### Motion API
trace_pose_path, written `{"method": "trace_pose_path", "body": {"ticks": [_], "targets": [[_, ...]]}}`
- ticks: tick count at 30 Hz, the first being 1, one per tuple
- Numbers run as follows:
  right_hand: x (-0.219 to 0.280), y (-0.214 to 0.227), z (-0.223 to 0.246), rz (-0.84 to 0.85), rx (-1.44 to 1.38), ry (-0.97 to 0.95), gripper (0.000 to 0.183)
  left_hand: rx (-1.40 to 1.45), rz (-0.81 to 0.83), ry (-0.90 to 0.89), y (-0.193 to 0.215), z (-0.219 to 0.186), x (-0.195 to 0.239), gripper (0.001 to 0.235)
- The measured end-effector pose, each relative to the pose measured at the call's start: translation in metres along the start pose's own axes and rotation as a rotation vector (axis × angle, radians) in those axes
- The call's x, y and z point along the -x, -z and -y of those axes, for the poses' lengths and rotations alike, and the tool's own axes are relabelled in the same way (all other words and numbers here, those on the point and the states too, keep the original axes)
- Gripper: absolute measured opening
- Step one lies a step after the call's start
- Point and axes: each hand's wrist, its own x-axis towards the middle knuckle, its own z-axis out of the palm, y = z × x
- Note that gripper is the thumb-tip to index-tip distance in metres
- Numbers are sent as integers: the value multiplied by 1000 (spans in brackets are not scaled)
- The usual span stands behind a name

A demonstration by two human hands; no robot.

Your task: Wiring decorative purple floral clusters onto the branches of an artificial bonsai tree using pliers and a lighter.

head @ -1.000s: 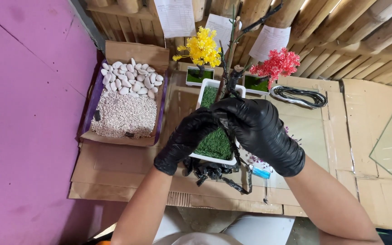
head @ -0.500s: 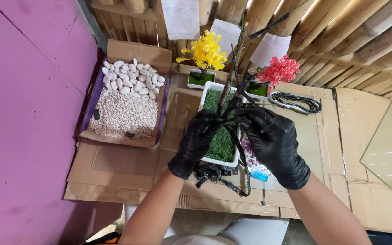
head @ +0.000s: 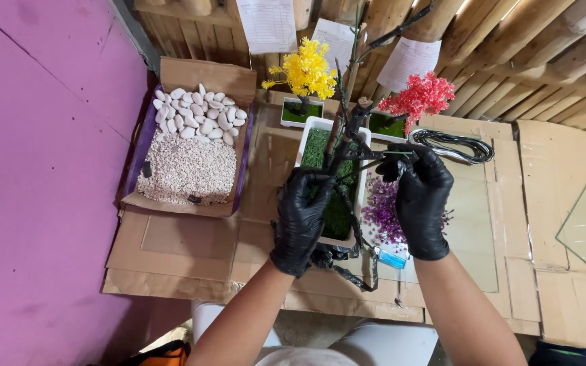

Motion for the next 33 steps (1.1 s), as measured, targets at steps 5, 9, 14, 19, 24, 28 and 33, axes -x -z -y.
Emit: {"method": "trace_pose_path", "body": {"ticks": [5, 9, 14, 19, 24, 28, 33], "targets": [[-21, -6, -12, 35, -202, -151, 8, 59, 8, 66, 3, 7, -2, 7], [-20, 3, -32, 76, -367, -295, 15, 27, -16, 123, 3, 15, 2, 10], [-7, 3, -33, -25, -331, -388, 8, 26, -166, 147, 5, 29, 11, 12], [15, -2, -52, -80, -344, -537, 7, -28, -151, 204, 4, 42, 27, 9], [29, -16, -22, -82, -331, -738, 12, -162, -20, 148, -2, 35, 27, 10], [37, -14, -33, -48, -162, -674, 12, -150, -57, 75, -13, 46, 32, 17], [41, -15, -68, 282, 354, -565, 16, -825, -98, -471, -11, 121, 52, 28]]}}
